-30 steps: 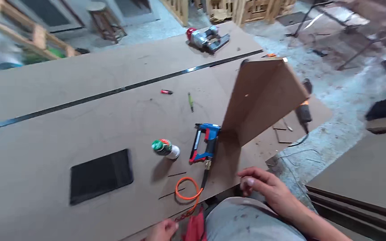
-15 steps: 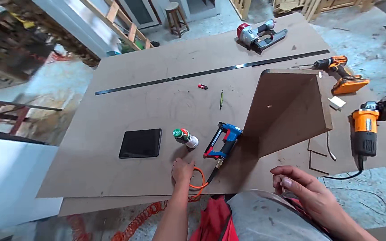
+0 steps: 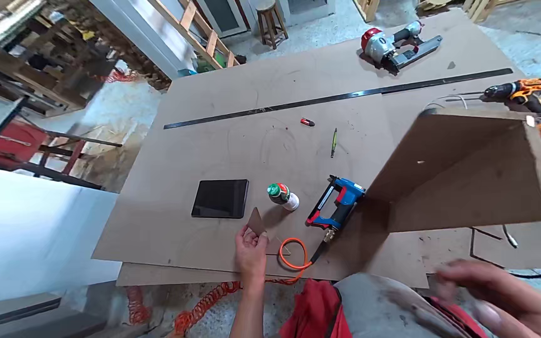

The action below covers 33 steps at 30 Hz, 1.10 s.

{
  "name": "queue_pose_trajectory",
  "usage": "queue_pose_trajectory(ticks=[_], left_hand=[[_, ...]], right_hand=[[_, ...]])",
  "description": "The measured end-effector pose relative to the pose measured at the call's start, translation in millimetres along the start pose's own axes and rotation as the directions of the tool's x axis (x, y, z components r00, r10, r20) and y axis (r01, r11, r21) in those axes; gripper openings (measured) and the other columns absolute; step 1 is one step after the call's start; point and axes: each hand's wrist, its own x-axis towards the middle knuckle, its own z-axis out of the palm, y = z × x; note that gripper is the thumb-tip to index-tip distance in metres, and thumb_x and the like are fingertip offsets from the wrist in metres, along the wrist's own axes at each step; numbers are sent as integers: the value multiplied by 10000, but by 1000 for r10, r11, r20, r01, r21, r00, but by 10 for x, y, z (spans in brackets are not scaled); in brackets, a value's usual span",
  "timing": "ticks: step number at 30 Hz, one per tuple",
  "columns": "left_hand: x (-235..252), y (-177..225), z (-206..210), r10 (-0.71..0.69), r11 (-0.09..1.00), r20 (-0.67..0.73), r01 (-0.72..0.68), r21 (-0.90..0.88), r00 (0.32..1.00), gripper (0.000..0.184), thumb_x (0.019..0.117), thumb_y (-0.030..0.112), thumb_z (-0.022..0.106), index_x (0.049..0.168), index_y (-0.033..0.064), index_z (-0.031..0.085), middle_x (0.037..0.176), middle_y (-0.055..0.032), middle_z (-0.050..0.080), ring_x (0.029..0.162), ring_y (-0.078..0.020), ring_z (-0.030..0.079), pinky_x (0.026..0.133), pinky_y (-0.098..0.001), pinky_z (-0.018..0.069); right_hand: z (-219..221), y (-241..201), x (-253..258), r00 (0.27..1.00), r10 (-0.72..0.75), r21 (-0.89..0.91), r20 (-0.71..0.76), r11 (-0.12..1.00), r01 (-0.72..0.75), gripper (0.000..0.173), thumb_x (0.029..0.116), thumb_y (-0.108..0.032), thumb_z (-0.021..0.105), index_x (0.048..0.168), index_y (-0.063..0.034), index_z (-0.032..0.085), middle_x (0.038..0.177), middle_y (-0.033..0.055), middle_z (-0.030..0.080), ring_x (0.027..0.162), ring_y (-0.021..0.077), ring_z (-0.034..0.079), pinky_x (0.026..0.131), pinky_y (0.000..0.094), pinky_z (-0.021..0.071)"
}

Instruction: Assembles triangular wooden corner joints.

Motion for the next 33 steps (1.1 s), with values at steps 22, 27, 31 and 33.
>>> queue_pose_trajectory(ticks=[22, 27, 31, 33], left_hand=[[-721, 1823, 965, 413, 901, 908, 115, -418, 64, 281, 1043, 310, 585, 1148, 84, 715, 925, -79, 741, 721, -123, 697, 643, -289, 607], [-755, 2244, 1281, 390, 867, 842, 160, -472, 372, 244, 1021, 294, 609, 991, 65, 690, 686, -80, 691, 497, -131, 643, 445, -292, 566], [-838, 2570, 1701, 341, 869, 775, 137, -476, 532, 336, 1067, 211, 412, 888, 32, 633, 645, -123, 693, 523, -185, 688, 492, -316, 598], [-934, 2627, 1842, 313, 872, 800, 178, -456, 512, 346, 1089, 195, 376, 905, 7, 601, 676, -159, 707, 570, -224, 718, 540, -341, 623]], right_hand=[[496, -434, 670, 923, -191, -568, -334, 822, -36, 259, 1068, -289, 566, 1183, -151, 752, 1084, -16, 736, 1022, 65, 685, 897, 282, 590], [255, -831, 434, 760, -543, -735, -357, 665, 131, 256, 1011, -209, 642, 1248, -149, 722, 1215, 30, 708, 1088, 154, 692, 901, 345, 627], [-287, -975, 503, 706, -562, -699, -432, 703, 132, 690, 895, -561, 725, 1466, -239, 510, 1417, 4, 588, 1287, 226, 583, 1025, 454, 551], [-453, -811, 677, 779, -474, -691, -411, 719, 73, 1078, 791, -771, 684, 1607, -176, 309, 1605, 57, 403, 1450, 249, 435, 1132, 511, 471]])
